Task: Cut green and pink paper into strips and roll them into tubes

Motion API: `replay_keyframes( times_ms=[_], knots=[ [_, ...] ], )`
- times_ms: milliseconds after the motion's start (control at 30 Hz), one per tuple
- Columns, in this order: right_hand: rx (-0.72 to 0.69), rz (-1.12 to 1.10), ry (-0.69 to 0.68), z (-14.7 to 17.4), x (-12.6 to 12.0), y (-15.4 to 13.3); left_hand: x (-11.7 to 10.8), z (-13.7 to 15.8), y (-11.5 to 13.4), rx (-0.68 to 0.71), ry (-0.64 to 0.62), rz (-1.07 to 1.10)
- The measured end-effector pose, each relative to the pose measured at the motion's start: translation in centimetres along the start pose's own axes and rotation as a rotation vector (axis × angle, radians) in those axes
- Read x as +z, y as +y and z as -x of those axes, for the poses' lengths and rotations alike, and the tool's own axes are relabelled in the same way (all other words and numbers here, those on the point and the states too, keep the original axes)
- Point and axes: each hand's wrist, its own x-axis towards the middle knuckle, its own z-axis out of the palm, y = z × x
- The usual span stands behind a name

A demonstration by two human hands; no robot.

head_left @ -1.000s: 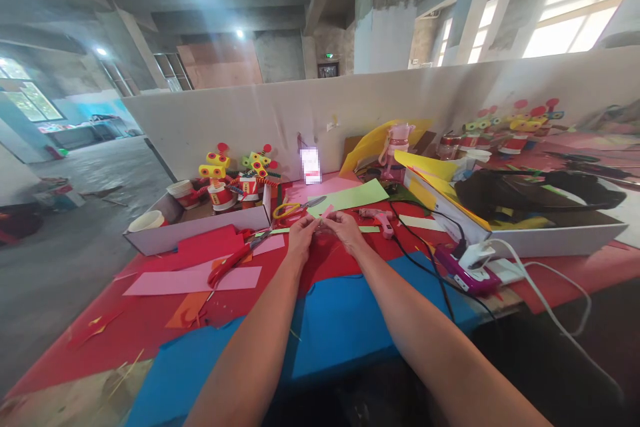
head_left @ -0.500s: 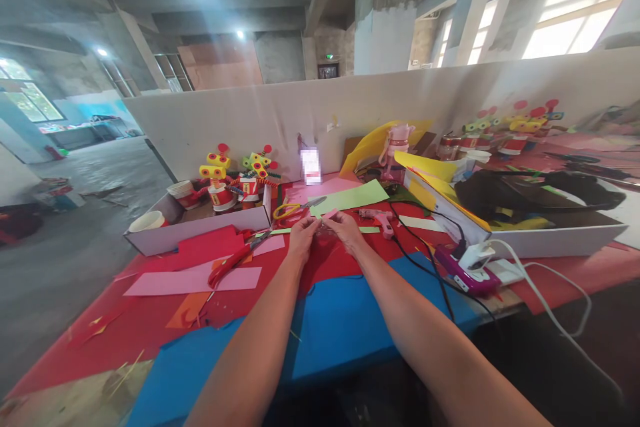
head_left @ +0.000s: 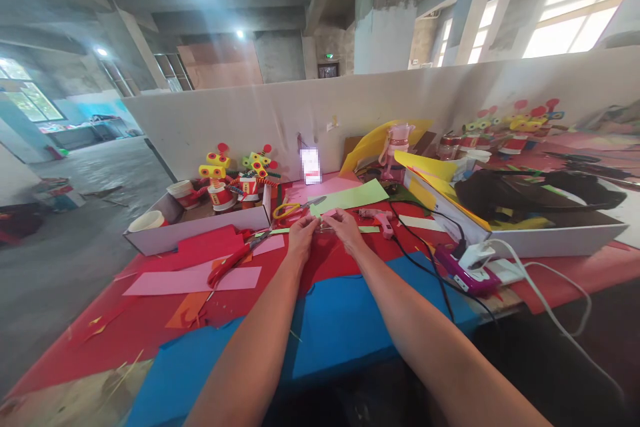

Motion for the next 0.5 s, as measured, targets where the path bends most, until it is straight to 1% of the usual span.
replay_keyframes(
  times_ms=[100, 167, 233, 300, 433, 500],
  knots=[
    [0.019, -0.105, 0.097, -0.41, -0.46, -0.23, -0.22, -0.12, 0.11, 0.008, 0.010, -0.002],
    [0.080, -0.167, 0.111, -0.64, -0.70, -0.09, -0.24, -0.07, 0.22, 0.011, 0.003, -0.004],
    [0.140, -0.171, 0.076, -0.73, -0.79, 0.20, -0.16, 0.04, 0.27, 0.007, -0.013, -0.005],
    [0.162, -0.160, 0.025, -0.68, -0.75, 0.48, -0.06, 0.11, 0.21, -0.009, -0.033, 0.002],
    [0.141, -0.170, -0.080, -0.39, -0.51, 0.67, -0.08, 0.02, -0.17, -0.045, -0.034, 0.019],
    [0.134, -0.164, -0.089, -0.27, -0.41, 0.63, -0.17, -0.08, -0.35, -0.049, -0.021, 0.006]
  ],
)
